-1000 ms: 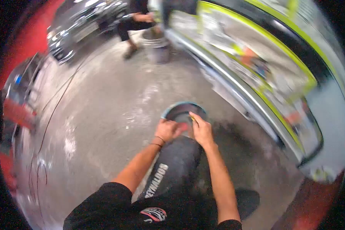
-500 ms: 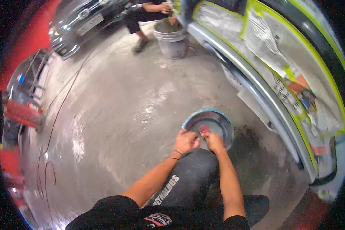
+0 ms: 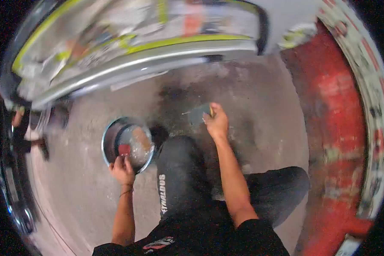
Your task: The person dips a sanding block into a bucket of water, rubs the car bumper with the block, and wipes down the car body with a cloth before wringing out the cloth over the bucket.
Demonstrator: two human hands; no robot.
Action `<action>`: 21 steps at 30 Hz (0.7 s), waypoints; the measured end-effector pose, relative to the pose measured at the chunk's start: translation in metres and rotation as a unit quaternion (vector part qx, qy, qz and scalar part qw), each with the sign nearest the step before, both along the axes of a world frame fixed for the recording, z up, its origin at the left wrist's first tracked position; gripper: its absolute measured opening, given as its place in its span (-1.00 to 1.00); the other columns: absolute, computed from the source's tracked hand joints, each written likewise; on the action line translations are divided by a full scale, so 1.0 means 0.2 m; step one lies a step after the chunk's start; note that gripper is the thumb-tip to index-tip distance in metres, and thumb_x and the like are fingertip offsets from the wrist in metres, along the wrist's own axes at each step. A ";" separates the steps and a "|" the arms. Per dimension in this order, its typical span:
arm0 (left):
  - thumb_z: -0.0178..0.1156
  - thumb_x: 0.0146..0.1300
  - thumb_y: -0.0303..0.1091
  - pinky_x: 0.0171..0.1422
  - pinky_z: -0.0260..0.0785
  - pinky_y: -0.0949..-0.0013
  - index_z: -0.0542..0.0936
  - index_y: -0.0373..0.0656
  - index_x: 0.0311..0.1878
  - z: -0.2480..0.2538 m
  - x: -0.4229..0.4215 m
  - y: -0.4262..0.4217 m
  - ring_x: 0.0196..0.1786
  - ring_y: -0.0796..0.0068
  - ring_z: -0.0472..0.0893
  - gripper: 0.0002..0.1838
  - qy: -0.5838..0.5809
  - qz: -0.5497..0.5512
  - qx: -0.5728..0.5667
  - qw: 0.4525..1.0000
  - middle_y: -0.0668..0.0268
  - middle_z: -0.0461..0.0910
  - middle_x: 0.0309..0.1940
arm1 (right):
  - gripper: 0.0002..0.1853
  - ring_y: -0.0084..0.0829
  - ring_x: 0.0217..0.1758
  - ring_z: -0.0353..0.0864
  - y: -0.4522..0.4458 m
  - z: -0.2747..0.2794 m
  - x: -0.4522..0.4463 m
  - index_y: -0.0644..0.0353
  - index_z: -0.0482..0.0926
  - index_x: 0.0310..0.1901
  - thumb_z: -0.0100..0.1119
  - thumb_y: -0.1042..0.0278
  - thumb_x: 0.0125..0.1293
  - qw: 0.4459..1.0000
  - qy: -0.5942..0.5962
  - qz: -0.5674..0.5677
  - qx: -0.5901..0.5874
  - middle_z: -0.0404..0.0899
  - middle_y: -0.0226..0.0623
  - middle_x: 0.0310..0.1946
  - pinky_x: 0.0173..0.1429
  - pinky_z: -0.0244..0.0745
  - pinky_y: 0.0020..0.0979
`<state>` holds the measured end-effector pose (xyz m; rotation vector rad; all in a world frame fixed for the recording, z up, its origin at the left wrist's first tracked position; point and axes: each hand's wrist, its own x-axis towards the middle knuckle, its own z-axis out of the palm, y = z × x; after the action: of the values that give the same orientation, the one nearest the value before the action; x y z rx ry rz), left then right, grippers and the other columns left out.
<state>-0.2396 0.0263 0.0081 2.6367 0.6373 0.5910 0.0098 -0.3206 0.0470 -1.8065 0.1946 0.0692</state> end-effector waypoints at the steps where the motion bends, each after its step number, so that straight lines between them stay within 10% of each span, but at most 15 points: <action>1: 0.23 0.41 -0.25 0.25 0.26 0.07 0.62 -0.18 -0.26 -0.03 -0.05 -0.04 -0.27 0.05 0.60 -0.80 -0.004 -0.012 0.000 1.000 0.21 0.64 -0.45 | -0.56 -0.40 -0.12 0.73 -0.16 -0.09 -0.04 0.27 0.54 0.21 0.33 0.61 0.30 0.997 0.039 -0.067 -0.021 0.71 -0.19 -0.04 -0.05 0.76 -0.33; 9: 0.17 0.41 -0.15 0.25 0.30 -0.02 0.67 -0.20 -0.24 -0.08 0.02 -0.10 -0.19 -0.10 0.62 -0.71 0.112 0.003 0.022 0.993 0.03 0.70 -0.34 | -0.72 -0.11 0.23 0.53 -0.99 -0.32 0.24 0.28 0.46 0.14 0.09 0.50 0.44 0.889 0.182 -0.286 0.308 0.34 0.00 0.35 0.09 0.86 -0.11; 13: 0.26 0.47 -0.28 -0.15 0.46 0.28 0.68 -0.29 -0.17 -0.29 0.02 0.06 -0.31 0.39 0.63 -0.77 0.083 -0.018 0.036 0.996 0.20 0.71 -0.37 | -0.49 -0.08 0.36 0.49 -1.16 -0.06 0.59 0.02 0.35 0.50 -0.09 0.44 0.56 0.940 0.003 -0.216 0.263 0.29 -0.06 0.50 0.14 0.76 -0.12; 15: 0.27 0.46 -0.24 -0.19 0.45 0.28 0.70 -0.27 -0.17 -0.31 0.09 0.06 -0.32 0.45 0.62 -0.75 -0.055 0.027 -0.307 0.950 0.31 0.71 -0.36 | -0.48 -0.11 0.41 0.47 -1.22 0.13 0.71 -0.01 0.38 0.55 -0.09 0.37 0.60 0.948 -0.054 -0.218 0.224 0.35 -0.09 0.51 0.18 0.69 -0.16; 19: 0.15 0.55 -0.26 -0.32 0.38 0.39 0.53 -0.13 -0.38 0.05 0.31 -0.35 -0.44 0.59 0.49 -0.70 -0.198 0.124 -0.510 0.828 0.48 0.48 -0.51 | -0.55 -0.17 0.47 0.51 -1.36 0.27 0.95 0.03 0.52 0.47 -0.06 0.33 0.62 0.925 -0.214 -0.311 0.028 0.51 -0.04 0.44 0.42 0.52 -0.21; 21: 0.16 0.58 -0.15 -0.43 0.36 0.41 0.59 -0.12 -0.26 0.16 0.31 -0.46 -0.46 0.61 0.54 -0.71 -0.077 0.000 -0.498 0.864 0.48 0.55 -0.47 | -0.53 -0.06 0.47 0.50 -1.32 0.29 1.10 0.11 0.52 0.45 -0.05 0.40 0.56 0.918 -0.235 -0.319 0.004 0.52 0.04 0.42 0.47 0.46 -0.16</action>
<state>-0.1769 -0.0664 0.0408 1.5963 0.6514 0.3196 0.2292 -0.5837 0.1040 -1.6188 0.4244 -0.8181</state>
